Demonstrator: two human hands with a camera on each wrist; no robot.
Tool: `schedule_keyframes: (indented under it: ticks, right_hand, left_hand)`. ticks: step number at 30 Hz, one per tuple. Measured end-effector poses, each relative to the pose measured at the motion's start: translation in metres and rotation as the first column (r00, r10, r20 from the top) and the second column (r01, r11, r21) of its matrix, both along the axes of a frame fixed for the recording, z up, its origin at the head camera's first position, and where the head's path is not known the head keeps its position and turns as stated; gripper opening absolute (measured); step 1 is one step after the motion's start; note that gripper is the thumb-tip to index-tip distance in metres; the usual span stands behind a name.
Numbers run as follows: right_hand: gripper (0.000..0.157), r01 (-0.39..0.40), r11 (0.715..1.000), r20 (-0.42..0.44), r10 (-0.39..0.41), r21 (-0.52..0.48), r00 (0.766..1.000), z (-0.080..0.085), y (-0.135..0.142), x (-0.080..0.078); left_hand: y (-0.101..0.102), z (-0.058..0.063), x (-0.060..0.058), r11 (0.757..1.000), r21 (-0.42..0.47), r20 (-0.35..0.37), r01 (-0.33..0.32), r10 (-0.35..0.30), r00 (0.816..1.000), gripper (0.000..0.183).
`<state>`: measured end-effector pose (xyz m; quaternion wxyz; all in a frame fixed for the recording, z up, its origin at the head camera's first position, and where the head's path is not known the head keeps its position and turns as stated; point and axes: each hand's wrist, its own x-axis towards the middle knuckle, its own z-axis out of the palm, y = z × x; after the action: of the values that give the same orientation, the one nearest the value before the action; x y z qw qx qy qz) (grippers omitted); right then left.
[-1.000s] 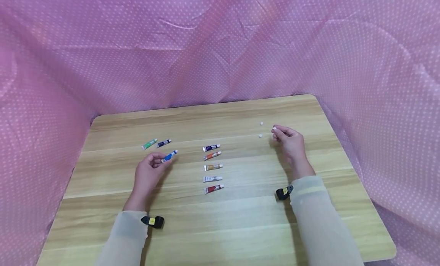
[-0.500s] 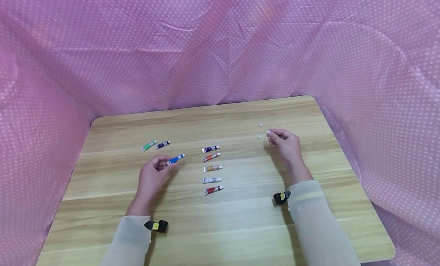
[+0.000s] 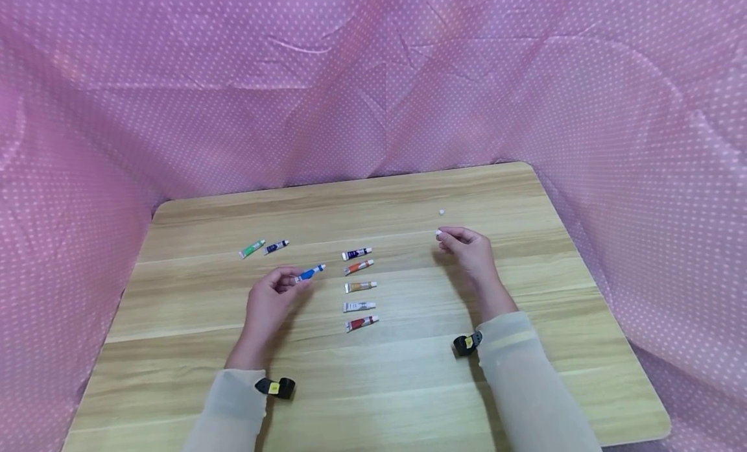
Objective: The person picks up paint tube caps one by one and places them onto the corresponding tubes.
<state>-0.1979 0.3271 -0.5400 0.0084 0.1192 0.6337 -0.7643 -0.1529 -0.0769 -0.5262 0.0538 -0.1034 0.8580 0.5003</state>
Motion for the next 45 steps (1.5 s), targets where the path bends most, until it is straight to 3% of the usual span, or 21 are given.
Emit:
schedule_keyframes:
  ticks: [9,15,23,28,45]
  right_hand:
    - [0.011,-0.05,0.999,0.0,0.05,-0.007,0.999,0.001,-0.016,0.004]
    - [0.016,-0.093,0.994,0.002,0.093,0.056,0.996,0.0,-0.027,0.006]
    - [0.035,-0.15,0.975,0.007,0.151,0.167,0.989,0.005,-0.05,0.011]
    - [0.032,-0.188,0.951,0.043,0.184,0.246,0.982,0.006,-0.062,0.014]
    - [0.017,-0.294,0.898,0.059,0.291,0.326,0.955,0.018,-0.105,0.031]
  left_hand:
    - [0.01,0.004,0.002,1.0,-0.008,-0.006,0.003,-0.003,1.0,0.025]
    - [0.016,0.008,0.004,0.999,-0.029,0.012,0.015,-0.015,1.0,0.025]
    - [0.023,0.011,0.008,0.999,-0.019,0.006,0.028,-0.028,1.0,0.025]
    - [0.027,0.014,0.009,0.999,-0.004,-0.006,0.043,-0.043,0.999,0.025]
    - [0.041,0.024,0.009,0.996,0.019,-0.023,0.083,-0.082,0.996,0.024]
